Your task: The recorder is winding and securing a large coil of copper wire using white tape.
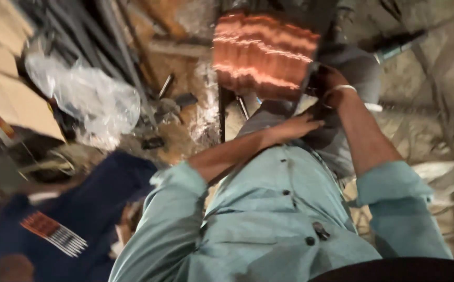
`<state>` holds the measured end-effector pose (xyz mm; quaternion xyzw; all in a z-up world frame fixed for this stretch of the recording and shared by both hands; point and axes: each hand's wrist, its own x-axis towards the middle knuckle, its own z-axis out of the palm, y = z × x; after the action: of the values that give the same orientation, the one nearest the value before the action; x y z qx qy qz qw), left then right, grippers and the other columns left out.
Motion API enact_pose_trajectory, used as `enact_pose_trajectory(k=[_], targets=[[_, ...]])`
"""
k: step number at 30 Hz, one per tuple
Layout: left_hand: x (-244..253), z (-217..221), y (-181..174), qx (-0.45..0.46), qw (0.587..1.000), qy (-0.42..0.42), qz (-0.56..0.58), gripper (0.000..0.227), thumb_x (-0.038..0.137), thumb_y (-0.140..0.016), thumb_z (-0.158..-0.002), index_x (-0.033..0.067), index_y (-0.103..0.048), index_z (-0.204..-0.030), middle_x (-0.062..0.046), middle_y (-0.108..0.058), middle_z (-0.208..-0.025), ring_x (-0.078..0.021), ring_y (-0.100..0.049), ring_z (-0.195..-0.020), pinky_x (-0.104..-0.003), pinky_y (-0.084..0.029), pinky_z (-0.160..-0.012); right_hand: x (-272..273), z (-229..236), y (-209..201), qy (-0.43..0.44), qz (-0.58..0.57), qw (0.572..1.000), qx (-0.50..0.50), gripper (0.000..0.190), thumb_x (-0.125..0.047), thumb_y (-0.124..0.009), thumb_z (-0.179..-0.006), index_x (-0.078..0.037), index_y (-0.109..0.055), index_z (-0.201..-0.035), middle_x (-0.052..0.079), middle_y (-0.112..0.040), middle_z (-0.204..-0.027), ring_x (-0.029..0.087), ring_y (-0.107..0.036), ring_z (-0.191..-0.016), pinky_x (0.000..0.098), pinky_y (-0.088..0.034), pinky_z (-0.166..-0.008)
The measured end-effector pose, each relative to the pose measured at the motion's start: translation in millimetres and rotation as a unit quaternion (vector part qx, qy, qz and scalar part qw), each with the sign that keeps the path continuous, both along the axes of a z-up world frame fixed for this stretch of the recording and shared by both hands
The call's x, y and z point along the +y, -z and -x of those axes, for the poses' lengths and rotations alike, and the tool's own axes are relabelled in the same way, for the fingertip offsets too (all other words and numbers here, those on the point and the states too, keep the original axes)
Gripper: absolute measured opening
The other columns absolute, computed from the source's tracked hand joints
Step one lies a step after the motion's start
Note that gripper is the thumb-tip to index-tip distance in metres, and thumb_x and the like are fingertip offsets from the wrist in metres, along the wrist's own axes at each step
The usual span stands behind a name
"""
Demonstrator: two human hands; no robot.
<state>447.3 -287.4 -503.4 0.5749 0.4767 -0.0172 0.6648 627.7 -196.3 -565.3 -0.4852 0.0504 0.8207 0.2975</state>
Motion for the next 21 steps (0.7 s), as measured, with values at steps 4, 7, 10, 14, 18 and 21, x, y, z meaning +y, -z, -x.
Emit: enact_pose_trajectory(k=[4, 7, 10, 14, 18, 21], targets=[[-37.5, -84.2, 98.4, 0.041, 0.929, -0.2, 0.308, 0.06, 0.064, -0.062, -0.087, 0.008, -0.061, -0.109, -0.012, -0.062, -0.08, -0.0251, -0.057, -0.069, -0.041, -0.047, -0.059, 2.3, -12.5, 0.9, 0.085, 0.055, 0.994, 0.039, 0.026, -0.025, -0.05, -0.116, -0.009, -0.065, -0.129, 0.007, -0.072, -0.11, 0.024, -0.069, -0.096, 0.038, -0.058, -0.083], [-29.2, -106.2, 82.4, -0.084, 0.907, -0.268, 0.314, 0.038, 0.048, -0.056, -0.096, 0.0097, -0.06, -0.1, -0.006, -0.064, -0.073, -0.0177, -0.057, -0.063, -0.034, -0.046, -0.053, 18.8, -10.3, -27.2, 0.105, 0.079, 0.991, -0.025, 0.036, -0.028, -0.045, -0.112, -0.008, -0.063, -0.135, 0.008, -0.069, -0.126, 0.025, -0.068, -0.109, 0.0373, -0.058, -0.092], [-65.4, -134.3, 116.5, -0.285, 0.828, -0.34, 0.343, 0.033, 0.031, -0.056, -0.108, 0.0003, -0.06, -0.098, -0.007, -0.064, -0.075, -0.0166, -0.057, -0.063, -0.032, -0.046, -0.054, 31.2, -9.8, -63.8, 0.107, 0.091, 0.987, -0.074, 0.043, -0.03, -0.041, -0.109, -0.007, -0.061, -0.139, 0.009, -0.067, -0.137, 0.026, -0.067, -0.118, 0.0369, -0.058, -0.098], [-29.7, -134.7, 59.3, -0.31, 0.783, -0.363, 0.398, 0.023, 0.027, -0.059, -0.107, 0.0041, -0.063, -0.106, -0.005, -0.066, -0.081, -0.0166, -0.06, -0.068, -0.033, -0.048, -0.057, 43.8, -12.3, -99.8, 0.076, 0.067, 0.993, -0.058, 0.043, -0.029, -0.04, -0.11, -0.006, -0.06, -0.14, 0.01, -0.066, -0.141, 0.027, -0.068, -0.121, 0.0385, -0.058, -0.102], [-33.2, -163.0, 84.5, -0.283, 0.813, -0.372, 0.348, 0.034, 0.035, -0.059, -0.103, 0.0034, -0.07, -0.106, -0.008, -0.072, -0.079, -0.0174, -0.064, -0.065, -0.031, -0.05, -0.057, 54.5, -15.7, -103.2, -0.03, -0.041, 0.987, -0.149, 0.046, -0.029, -0.04, -0.11, -0.007, -0.05, -0.15, 0.01, -0.06, -0.148, 0.026, -0.06, -0.13, 0.0383, -0.052, -0.107], [-28.6, -170.0, 81.1, -0.264, 0.818, -0.385, 0.336, 0.04, 0.039, -0.058, -0.103, 0.0015, -0.072, -0.103, -0.009, -0.072, -0.076, -0.0172, -0.063, -0.062, -0.03, -0.049, -0.055, 48.4, -30.8, -75.5, 0.07, -0.021, 0.997, 0.04, 0.053, -0.03, -0.032, -0.113, -0.007, -0.04, -0.16, 0.011, -0.049, -0.162, 0.029, -0.049, -0.147, 0.0414, -0.042, -0.122]])
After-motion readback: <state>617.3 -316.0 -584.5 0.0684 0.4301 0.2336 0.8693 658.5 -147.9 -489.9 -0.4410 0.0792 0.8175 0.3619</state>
